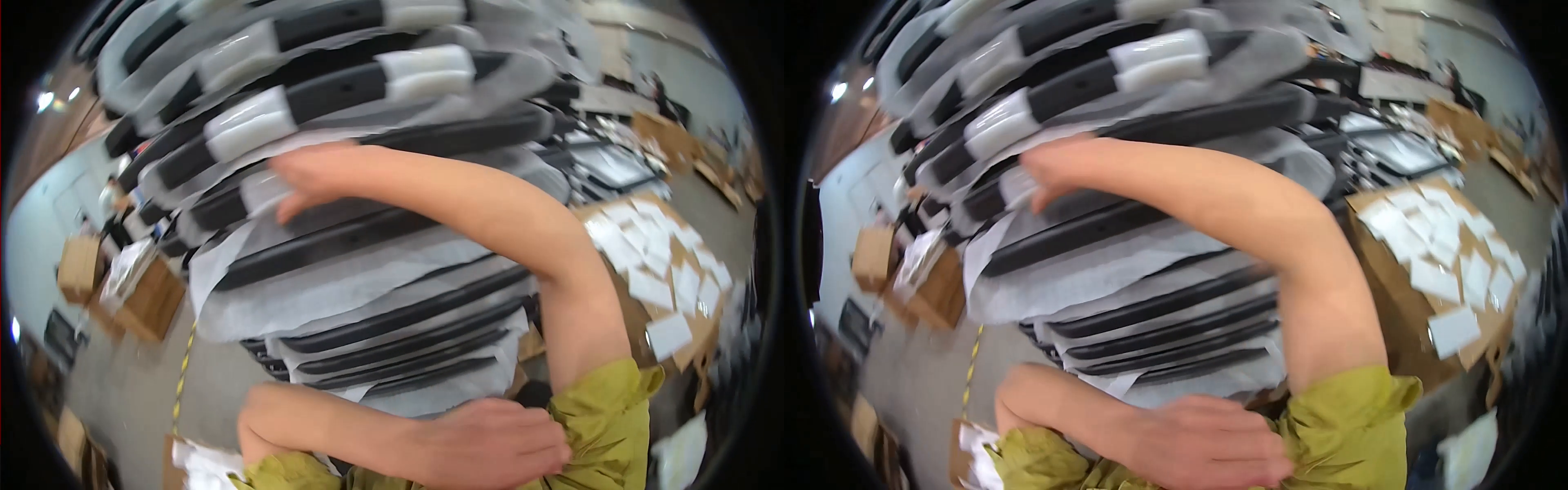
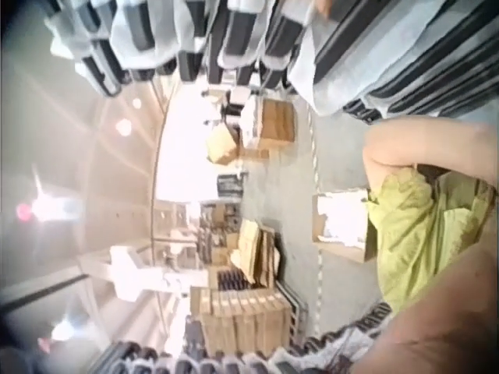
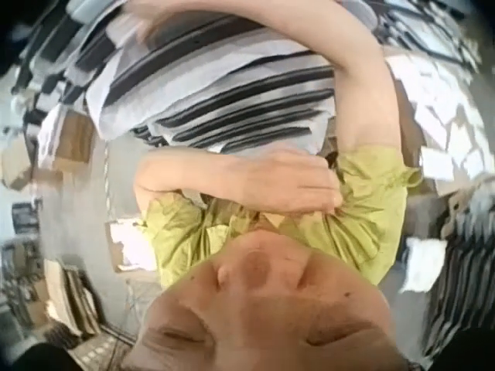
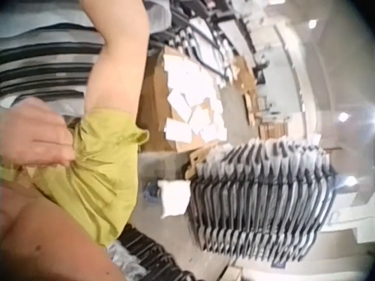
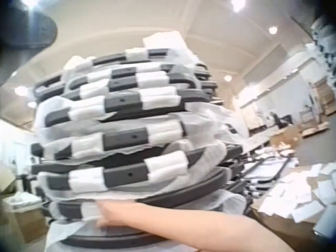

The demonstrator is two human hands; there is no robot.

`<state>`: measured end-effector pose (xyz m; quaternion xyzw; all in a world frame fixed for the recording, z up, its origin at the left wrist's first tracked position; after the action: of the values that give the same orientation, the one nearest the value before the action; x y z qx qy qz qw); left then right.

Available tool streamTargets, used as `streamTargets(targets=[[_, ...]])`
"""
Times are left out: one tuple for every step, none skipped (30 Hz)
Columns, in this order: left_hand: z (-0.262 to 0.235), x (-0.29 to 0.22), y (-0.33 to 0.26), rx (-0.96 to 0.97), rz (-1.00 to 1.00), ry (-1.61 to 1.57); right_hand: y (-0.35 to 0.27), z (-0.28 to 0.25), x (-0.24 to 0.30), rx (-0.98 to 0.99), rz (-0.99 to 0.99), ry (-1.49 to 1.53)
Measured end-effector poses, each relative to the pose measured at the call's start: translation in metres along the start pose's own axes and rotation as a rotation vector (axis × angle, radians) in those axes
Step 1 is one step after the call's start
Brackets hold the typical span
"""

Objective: Attaching foam padding to curved plastic parts using small plastic fasteners.

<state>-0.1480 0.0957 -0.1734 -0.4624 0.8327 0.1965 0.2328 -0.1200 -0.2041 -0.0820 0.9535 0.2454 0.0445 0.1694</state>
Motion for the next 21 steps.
streamTargets(targets=[[-0.019, 0.0, -0.021, -0.307, 0.129, 0.325, -0.012, -0.01, 0.008, -0.071, -0.019, 0.008], [-0.027, -0.009, -0.049, -0.592, 0.245, 0.667, -0.02, -0.019, 0.02, -0.105, -0.011, -0.021], [-0.04, 0.007, -0.074, -0.684, 0.228, 0.763, -0.024, -0.02, 0.027, -0.133, 0.011, -0.043], [-0.061, 0.015, -0.097, -0.766, 0.226, 0.853, -0.038, -0.029, 0.038, -0.307, -0.064, -0.134], [-0.08, 0.012, -0.111, -0.752, -0.074, 1.36, -0.057, -0.034, 0.048, -0.486, -0.14, -0.211], [-0.106, 0.022, -0.141, -0.875, -0.072, 1.208, -0.08, -0.041, 0.068, -0.656, -0.295, -0.322], [-0.121, 0.024, -0.16, -0.963, -0.178, 1.333, -0.102, -0.044, 0.084, -0.795, -0.404, -0.259], [-0.125, 0.024, -0.17, -0.888, -0.158, 1.34, -0.121, -0.042, 0.107, -0.801, -0.603, -0.091], [-0.125, 0.034, -0.162, -0.821, -0.125, 1.422, -0.143, -0.042, 0.133, -0.965, -0.719, 0.1], [-0.123, 0.049, -0.156, -0.75, -0.103, 1.496, -0.148, -0.021, 0.166, -0.908, -0.671, -0.249], [-0.121, 0.056, -0.143, -0.693, -0.073, 1.548, -0.154, -0.011, 0.192, -0.655, -0.855, 0.115], [-0.119, 0.063, -0.125, -0.633, -0.035, 1.6, -0.16, -0.002, 0.212, -0.681, -0.867, 0.227], [-0.119, 0.081, -0.112, -0.558, -0.031, 1.614, -0.162, 0.009, 0.222, -0.862, -0.799, 0.306], [-0.12, 0.088, -0.108, -0.548, -0.018, 1.61, -0.155, 0.026, 0.233, -0.786, -0.754, 0.39], [-0.119, 0.096, -0.102, -0.488, -0.018, 1.644, -0.148, 0.033, 0.234, -0.714, -0.703, 0.468], [-0.118, 0.103, -0.096, -0.428, -0.016, 1.678, -0.15, 0.038, 0.23, -0.728, -0.687, 0.457], [-0.12, 0.103, -0.096, -0.441, -0.018, 1.679, -0.145, 0.047, 0.224, -0.625, -0.698, 0.633], [-0.12, 0.103, -0.093, -0.431, 0.003, 1.676, -0.142, 0.049, 0.218, -0.518, -0.71, 0.808], [-0.119, 0.102, -0.09, -0.432, 0.03, 1.692, -0.143, 0.046, 0.214, -0.536, -0.699, 0.8], [-0.119, 0.102, -0.085, -0.434, 0.058, 1.709, -0.137, 0.052, 0.212, -0.362, -0.714, 0.957], [-0.119, 0.101, -0.079, -0.414, 0.072, 1.717, -0.134, 0.057, 0.212, -0.185, -0.724, 1.112]])
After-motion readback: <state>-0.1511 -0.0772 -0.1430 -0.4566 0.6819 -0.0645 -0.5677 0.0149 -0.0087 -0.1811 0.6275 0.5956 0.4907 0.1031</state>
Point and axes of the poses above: each hand's wrist, its own y-axis towards the middle knuckle, its own z-axis out of the palm, x = y × z, the point moved 9 cm from there along y, towards the middle knuckle, and after that the axes turned 4 degrees about y, right-handed, at the moved point
